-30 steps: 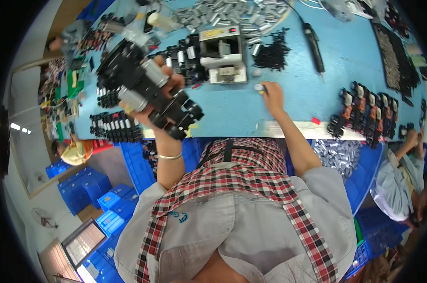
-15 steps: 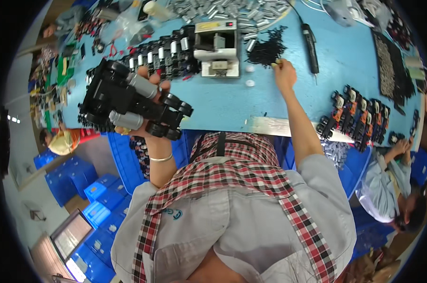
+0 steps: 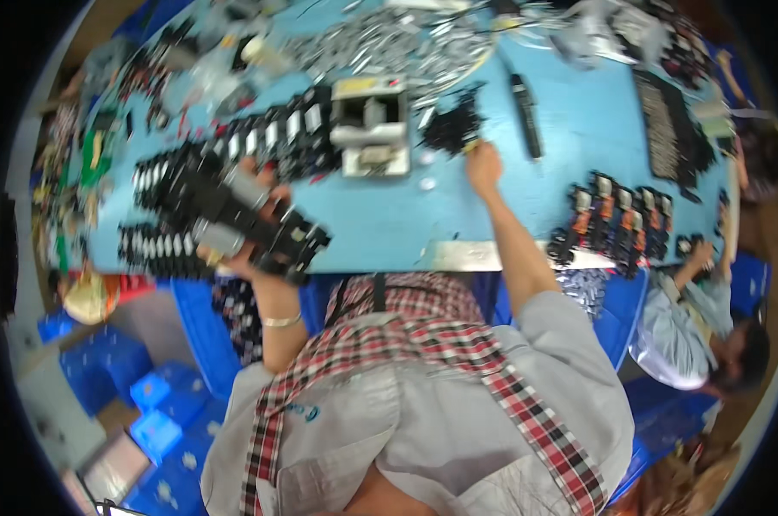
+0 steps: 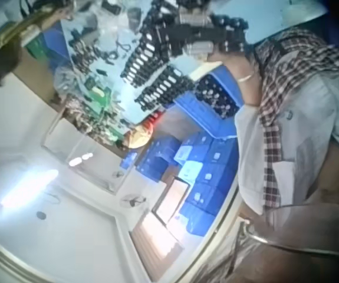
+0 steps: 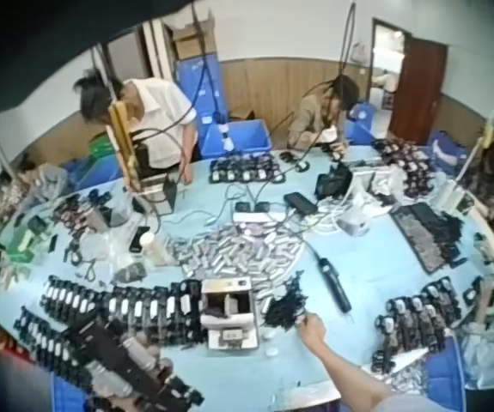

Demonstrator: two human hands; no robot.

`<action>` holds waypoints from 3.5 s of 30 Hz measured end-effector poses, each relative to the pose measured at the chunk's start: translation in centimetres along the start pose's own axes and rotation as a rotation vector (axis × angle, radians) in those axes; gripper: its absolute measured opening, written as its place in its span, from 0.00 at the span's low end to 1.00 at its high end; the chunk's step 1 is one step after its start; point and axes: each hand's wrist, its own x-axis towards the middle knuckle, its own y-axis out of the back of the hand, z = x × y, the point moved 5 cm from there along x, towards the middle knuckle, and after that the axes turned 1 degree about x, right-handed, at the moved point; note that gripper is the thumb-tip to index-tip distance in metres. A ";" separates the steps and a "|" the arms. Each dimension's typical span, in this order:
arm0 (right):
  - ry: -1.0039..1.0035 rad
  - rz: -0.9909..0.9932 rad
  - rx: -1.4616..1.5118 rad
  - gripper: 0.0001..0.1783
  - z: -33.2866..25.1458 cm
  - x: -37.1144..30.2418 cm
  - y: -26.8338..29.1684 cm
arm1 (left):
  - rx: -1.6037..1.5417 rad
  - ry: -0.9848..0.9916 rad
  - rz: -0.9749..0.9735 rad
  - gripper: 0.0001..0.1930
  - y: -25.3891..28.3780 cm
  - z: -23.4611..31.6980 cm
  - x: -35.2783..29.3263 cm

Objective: The person applies liquid to the wheel axles of toy car chassis using a dropper bottle, inserts small parts onto the axles by hand, and fastens screws into the chassis using an electric screwdriver.

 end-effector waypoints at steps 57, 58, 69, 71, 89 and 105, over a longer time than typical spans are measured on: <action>0.887 -0.057 0.622 0.07 -42.8 -25.8 17.2 | -0.076 -0.252 -0.037 0.41 2.2 16.6 -3.2; 0.887 -0.053 0.631 0.06 -42.7 -25.8 17.3 | -0.158 -0.234 -0.112 0.42 1.9 16.3 -3.2; 0.929 -0.052 0.560 0.05 -43.1 -25.5 17.4 | -0.110 -0.261 -0.100 0.43 2.3 15.9 -3.0; 0.895 -0.072 0.612 0.05 -43.1 -25.3 17.0 | -0.120 -0.282 -0.089 0.43 2.5 16.2 -2.8; 0.819 -0.222 0.679 0.07 -43.1 -25.2 15.5 | 0.104 -0.259 0.218 0.46 5.2 17.7 -3.5; 0.209 -0.864 1.379 0.07 -39.7 -21.4 13.5 | -0.029 -0.201 0.184 0.47 4.0 16.7 -3.9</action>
